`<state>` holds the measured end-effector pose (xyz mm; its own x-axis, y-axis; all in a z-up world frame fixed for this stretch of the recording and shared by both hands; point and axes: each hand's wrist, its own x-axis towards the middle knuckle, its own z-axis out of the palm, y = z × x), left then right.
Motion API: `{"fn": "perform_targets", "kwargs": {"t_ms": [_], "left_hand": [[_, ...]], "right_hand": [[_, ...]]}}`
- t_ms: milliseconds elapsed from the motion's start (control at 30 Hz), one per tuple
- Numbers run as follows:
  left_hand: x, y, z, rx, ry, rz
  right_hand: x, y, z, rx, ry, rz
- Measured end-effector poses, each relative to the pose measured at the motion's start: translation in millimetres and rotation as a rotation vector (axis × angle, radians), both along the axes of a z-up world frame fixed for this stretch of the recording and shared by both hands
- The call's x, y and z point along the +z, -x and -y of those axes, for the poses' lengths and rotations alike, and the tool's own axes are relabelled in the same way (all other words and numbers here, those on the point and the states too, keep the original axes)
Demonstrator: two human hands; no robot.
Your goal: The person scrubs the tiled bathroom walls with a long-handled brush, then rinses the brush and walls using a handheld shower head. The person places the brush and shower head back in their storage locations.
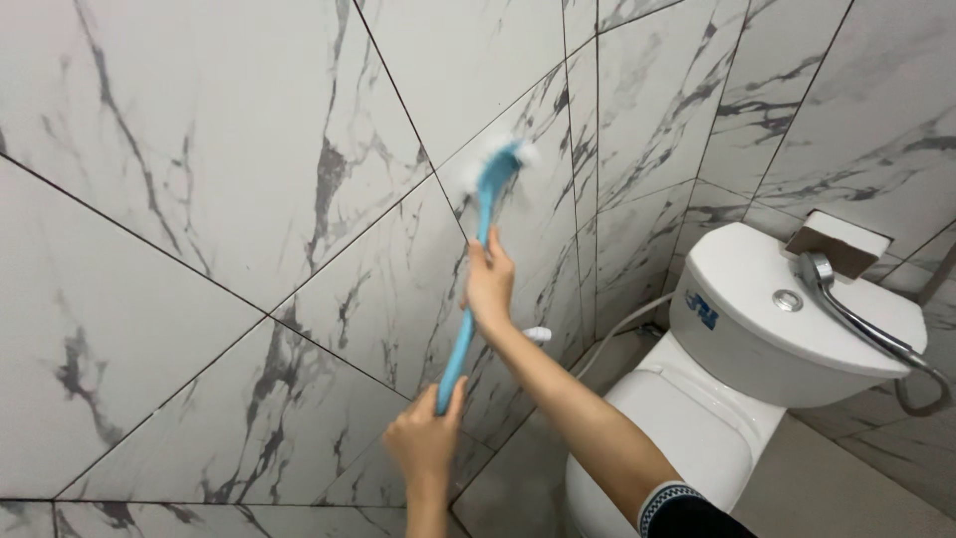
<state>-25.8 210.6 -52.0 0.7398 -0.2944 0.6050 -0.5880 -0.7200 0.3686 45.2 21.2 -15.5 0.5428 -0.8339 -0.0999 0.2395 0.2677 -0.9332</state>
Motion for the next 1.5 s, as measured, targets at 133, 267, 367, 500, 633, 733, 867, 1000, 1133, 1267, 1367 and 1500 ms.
{"fn": "perform_targets", "kwargs": {"t_ms": [133,267,367,500,633,733,867,1000,1133,1267,1367,1500], "left_hand": [[0.8,6.5,-14.4,0.043,-0.023,-0.133],[-47.5,14.4,-16.4,0.104,-0.109,-0.142],[-68.6,10.0,-12.8,0.110,-0.123,-0.109],[-47.5,-7.6,-18.3,0.097,-0.187,-0.085],[-26.9,-11.5,-26.8,0.060,-0.037,0.019],[-44.3,-1.9,-37.2,0.084,-0.053,-0.024],[-90.8,21.7,-35.7,0.120,-0.095,-0.156],[-101.3,12.0,-20.8,0.140,-0.238,-0.178],[-84.8,-3.0,-16.1,0.057,-0.125,-0.073],[-100.3,1.2,-26.0,0.040,-0.101,-0.015],[-136.8,11.2,-39.9,0.057,-0.147,-0.028],[-182.8,15.5,-50.2,0.039,-0.235,-0.093]], "right_hand": [[19.4,4.4,-15.1,0.074,-0.006,0.101],[-47.6,8.5,-22.4,0.034,0.007,-0.156],[-91.4,1.3,-19.0,-0.086,0.159,-0.180],[-57.9,-9.4,-16.4,-0.054,-0.025,-0.110],[5.5,-8.9,-32.7,0.027,0.024,0.034],[-1.2,2.8,-38.7,0.072,0.071,-0.017],[-83.6,6.6,-41.7,0.010,0.264,-0.076],[-149.0,-10.3,-21.1,-0.104,0.152,-0.210],[-122.5,-7.4,-9.2,-0.069,0.010,-0.166],[-86.8,0.4,-21.8,0.031,0.041,-0.065],[-123.4,6.1,-36.0,0.027,0.078,-0.125],[-226.9,-2.9,-45.1,-0.099,0.198,-0.254]]}}
